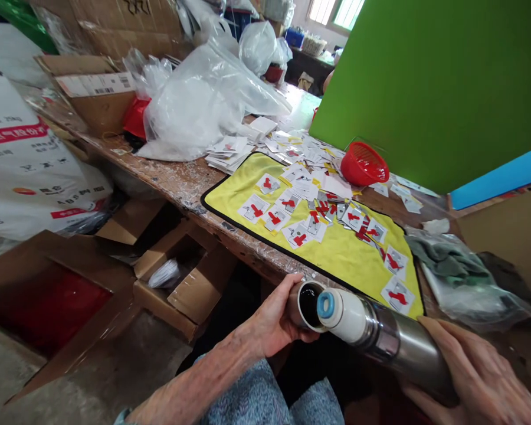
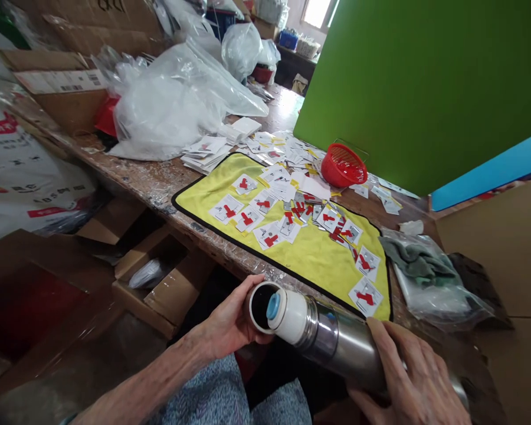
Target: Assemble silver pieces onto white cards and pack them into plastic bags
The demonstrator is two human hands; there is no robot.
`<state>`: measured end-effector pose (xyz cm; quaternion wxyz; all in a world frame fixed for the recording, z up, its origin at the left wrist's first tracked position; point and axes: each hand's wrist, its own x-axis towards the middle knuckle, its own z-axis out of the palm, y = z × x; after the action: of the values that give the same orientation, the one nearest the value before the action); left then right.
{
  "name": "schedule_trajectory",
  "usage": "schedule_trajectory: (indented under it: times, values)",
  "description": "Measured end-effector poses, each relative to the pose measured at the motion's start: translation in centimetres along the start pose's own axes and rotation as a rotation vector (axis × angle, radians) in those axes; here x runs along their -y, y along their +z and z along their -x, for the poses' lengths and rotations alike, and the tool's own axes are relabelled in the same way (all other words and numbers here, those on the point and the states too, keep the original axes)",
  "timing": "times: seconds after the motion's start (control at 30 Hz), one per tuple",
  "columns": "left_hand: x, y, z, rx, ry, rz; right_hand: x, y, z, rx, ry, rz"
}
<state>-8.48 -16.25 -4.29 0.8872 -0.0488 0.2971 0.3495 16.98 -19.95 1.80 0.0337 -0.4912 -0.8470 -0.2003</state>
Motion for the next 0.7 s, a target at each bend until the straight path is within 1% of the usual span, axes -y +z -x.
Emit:
schedule_trajectory:
  times: [0.13,0.37,0.6,0.7]
  values:
    - [-0.7,0.9,0.6,0.003,0.035,0.024,0.6,0.8,0.2,-0.029,0.018,-0.077]
    - [-1.7,2.5,1.9,0.038,0.171,-0.015,3.4,1.5,-0.7,-0.091,0.172,-0.295]
    - [-2.6,3.5,2.2,0.026,0.225,-0.012,5.2,2.0,-1.4,-0.132,0.3,-0.449]
    - [-2.7,4.0,2.4,0.031,0.218,-0.01,5.6,2.4,-1.3,-0.11,0.366,-0.538]
